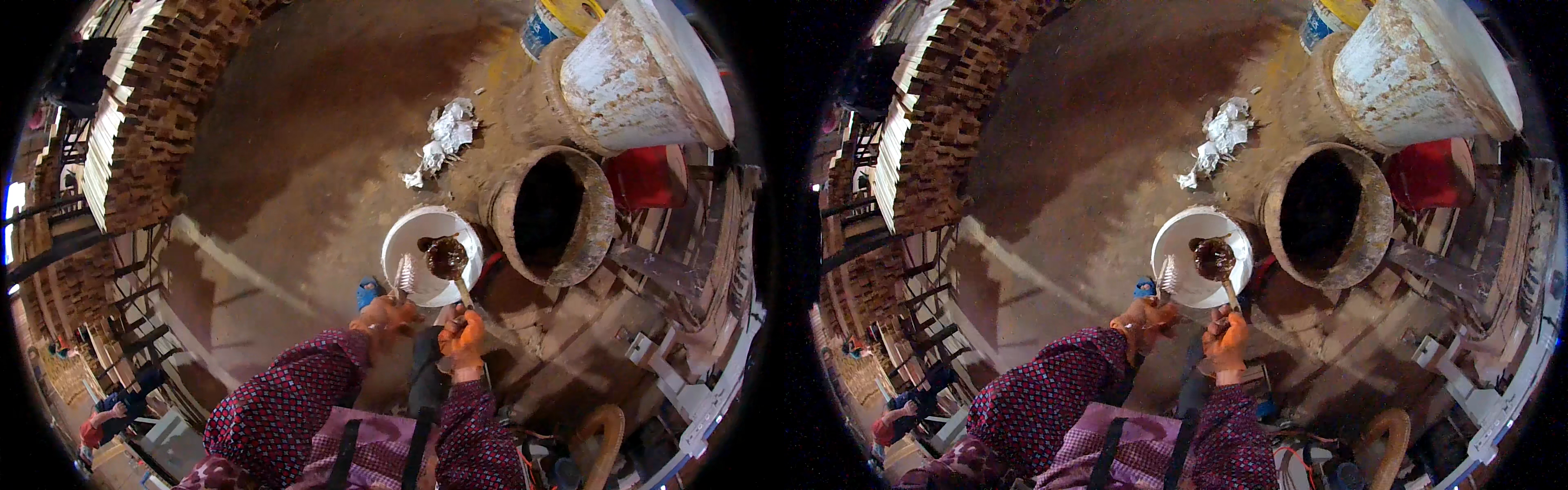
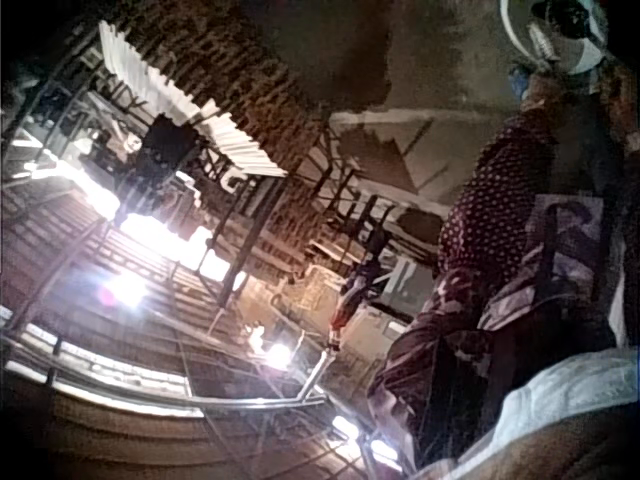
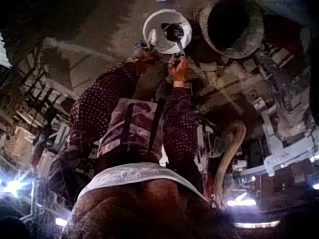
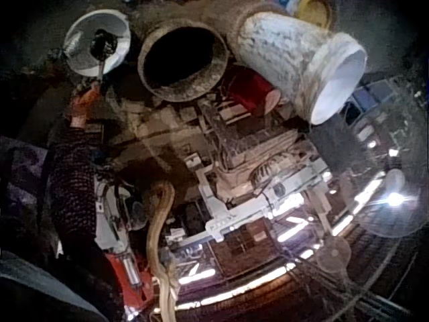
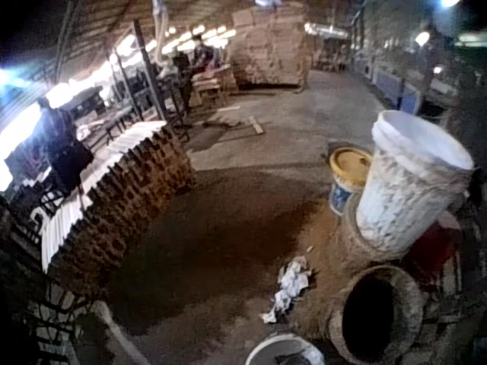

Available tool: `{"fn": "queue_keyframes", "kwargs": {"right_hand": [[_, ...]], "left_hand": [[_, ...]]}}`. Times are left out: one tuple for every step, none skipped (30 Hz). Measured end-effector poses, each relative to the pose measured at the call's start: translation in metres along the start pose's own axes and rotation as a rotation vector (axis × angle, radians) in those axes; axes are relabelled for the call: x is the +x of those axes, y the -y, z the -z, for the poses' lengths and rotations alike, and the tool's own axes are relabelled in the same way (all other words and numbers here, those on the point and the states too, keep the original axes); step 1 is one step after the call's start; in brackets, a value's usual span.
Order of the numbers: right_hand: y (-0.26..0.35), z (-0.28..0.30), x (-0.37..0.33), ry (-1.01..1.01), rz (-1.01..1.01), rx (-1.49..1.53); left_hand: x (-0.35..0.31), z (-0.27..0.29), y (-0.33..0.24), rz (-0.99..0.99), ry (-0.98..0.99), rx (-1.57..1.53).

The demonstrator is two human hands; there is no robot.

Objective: The person mixes a white paste-like substance in a bucket using a metal tool. They scrape the sides of the bucket and add more of the white substance from the floor into the bucket. Later, they use a wooden stick to stir the mixture and then pour a dark liquid from a larger container into the bucket.

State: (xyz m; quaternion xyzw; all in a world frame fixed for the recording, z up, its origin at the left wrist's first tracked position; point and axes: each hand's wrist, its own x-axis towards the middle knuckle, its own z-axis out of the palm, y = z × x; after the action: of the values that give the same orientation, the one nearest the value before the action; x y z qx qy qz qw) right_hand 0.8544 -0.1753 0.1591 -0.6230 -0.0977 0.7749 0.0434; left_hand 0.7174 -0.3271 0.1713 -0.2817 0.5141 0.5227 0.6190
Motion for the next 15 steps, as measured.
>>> {"fn": "queue_keyframes", "kwargs": {"right_hand": [[0.004, 0.006, 0.004, 0.07, -0.089, 0.047], [0.006, 0.005, 0.003, 0.133, -0.156, 0.098], [0.012, 0.01, -0.002, 0.175, -0.211, 0.151], [0.019, 0.014, -0.007, 0.218, -0.266, 0.204], [0.031, 0.02, -0.017, 0.311, -0.391, 0.211], [0.045, 0.016, -0.034, 0.297, -0.385, 0.186], [0.065, 0.016, -0.054, 0.263, -0.349, 0.157], [0.081, 0.013, -0.072, 0.244, -0.332, 0.131], [0.1, 0.014, -0.084, 0.281, -0.298, 0.046], [0.121, 0.013, -0.092, 0.29, -0.333, 0.054], [0.142, 0.014, -0.097, 0.309, -0.318, 0.004], [0.162, 0.016, -0.1, 0.324, -0.296, -0.048], [0.178, 0.016, -0.097, 0.285, -0.22, -0.081], [0.195, 0.01, -0.094, 0.232, -0.175, -0.1], [0.211, 0.007, -0.081, 0.151, -0.099, -0.109]], "left_hand": [[0.011, 0.01, 0.012, -0.051, 0.031, -0.063], [0.031, 0.032, 0.034, -0.108, 0.055, -0.127], [0.03, 0.029, 0.033, -0.105, 0.053, -0.191], [0.03, 0.026, 0.031, -0.105, 0.052, -0.253], [0.027, 0.023, 0.029, -0.063, 0.008, -0.313], [0.011, 0.014, 0.015, -0.055, -0.047, -0.28], [0.004, -0.002, 0.005, -0.031, -0.07, -0.249], [-0.004, -0.012, -0.005, -0.039, -0.081, -0.175], [-0.01, -0.021, -0.013, -0.047, -0.092, -0.102], [-0.014, -0.025, -0.016, -0.058, -0.115, -0.032], [-0.004, -0.022, -0.011, -0.042, -0.117, -0.046], [0.008, -0.018, -0.003, -0.041, -0.119, -0.057], [0.015, -0.013, 0.004, -0.042, -0.133, -0.066], [0.021, -0.01, 0.011, -0.042, -0.15, -0.077], [0.016, -0.027, 0.0, -0.042, -0.173, -0.057]]}}
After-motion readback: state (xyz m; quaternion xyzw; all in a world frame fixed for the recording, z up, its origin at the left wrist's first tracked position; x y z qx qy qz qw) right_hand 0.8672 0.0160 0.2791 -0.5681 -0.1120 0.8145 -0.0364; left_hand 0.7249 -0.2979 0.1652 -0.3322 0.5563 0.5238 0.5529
